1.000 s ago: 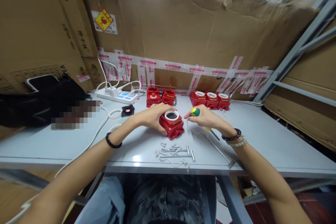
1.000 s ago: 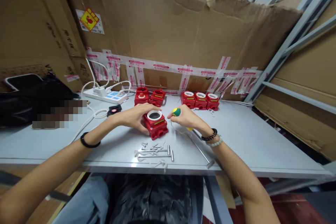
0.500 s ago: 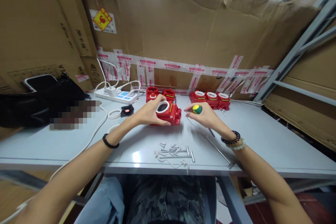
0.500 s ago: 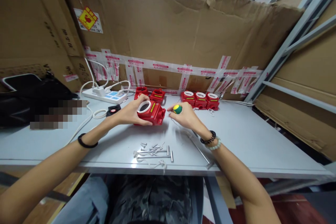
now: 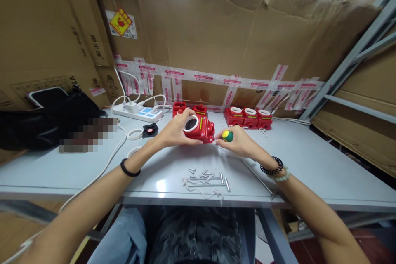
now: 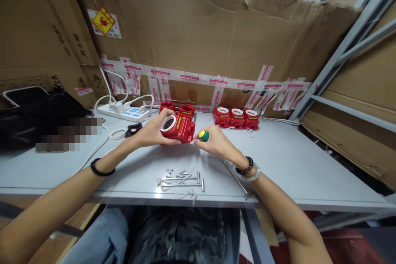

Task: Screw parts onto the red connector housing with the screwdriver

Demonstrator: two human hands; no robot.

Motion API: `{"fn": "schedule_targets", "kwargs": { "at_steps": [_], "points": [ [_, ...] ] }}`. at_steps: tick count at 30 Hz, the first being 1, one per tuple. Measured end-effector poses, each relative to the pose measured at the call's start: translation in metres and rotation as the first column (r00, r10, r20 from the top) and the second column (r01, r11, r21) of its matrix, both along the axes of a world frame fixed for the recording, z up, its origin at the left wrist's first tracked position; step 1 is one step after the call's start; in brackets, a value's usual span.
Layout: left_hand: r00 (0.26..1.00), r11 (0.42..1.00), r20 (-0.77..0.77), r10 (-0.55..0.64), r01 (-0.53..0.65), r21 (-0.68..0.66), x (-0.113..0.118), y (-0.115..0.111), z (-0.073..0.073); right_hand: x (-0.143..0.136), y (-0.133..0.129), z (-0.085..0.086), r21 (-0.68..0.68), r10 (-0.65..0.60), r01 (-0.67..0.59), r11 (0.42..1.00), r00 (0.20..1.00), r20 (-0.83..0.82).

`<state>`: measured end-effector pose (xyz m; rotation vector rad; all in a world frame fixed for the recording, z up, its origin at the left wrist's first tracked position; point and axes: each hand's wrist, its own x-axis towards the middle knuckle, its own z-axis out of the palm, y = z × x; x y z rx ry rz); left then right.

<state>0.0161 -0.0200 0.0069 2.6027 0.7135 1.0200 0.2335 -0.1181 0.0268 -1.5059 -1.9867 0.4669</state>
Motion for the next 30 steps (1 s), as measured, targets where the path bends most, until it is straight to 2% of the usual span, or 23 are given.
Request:
{"fn": "schedule_targets", "kwargs": {
  "at_steps": [4, 18, 24, 30],
  "points": [
    [1.000, 1.000, 0.000, 0.013, -0.013, 0.021, -0.0004, 0.0004, -0.0014, 0.0008, -0.0019, 0.0013, 0.026, 0.046, -0.046, 0.999, 0.999, 0.020],
    [0.997, 0.993, -0.064, 0.039, -0.031, 0.118, -0.0010, -0.0019, -0.0010, 0.0027, -0.0004, 0.0017, 0.037, 0.075, -0.076, 0.996, 0.997, 0.019],
    [0.998, 0.993, -0.054, 0.020, -0.013, 0.118, -0.0014, -0.0025, -0.0004, 0.0044, 0.0007, 0.0004, 0.014, 0.129, -0.129, 0.992, 0.992, 0.010],
    [0.999, 0.993, 0.003, -0.050, 0.049, 0.104, -0.0023, -0.0028, 0.0014, 0.0054, 0.0045, -0.0039, 0.032, 0.116, -0.115, 0.993, 0.992, -0.042]
  ]
}}
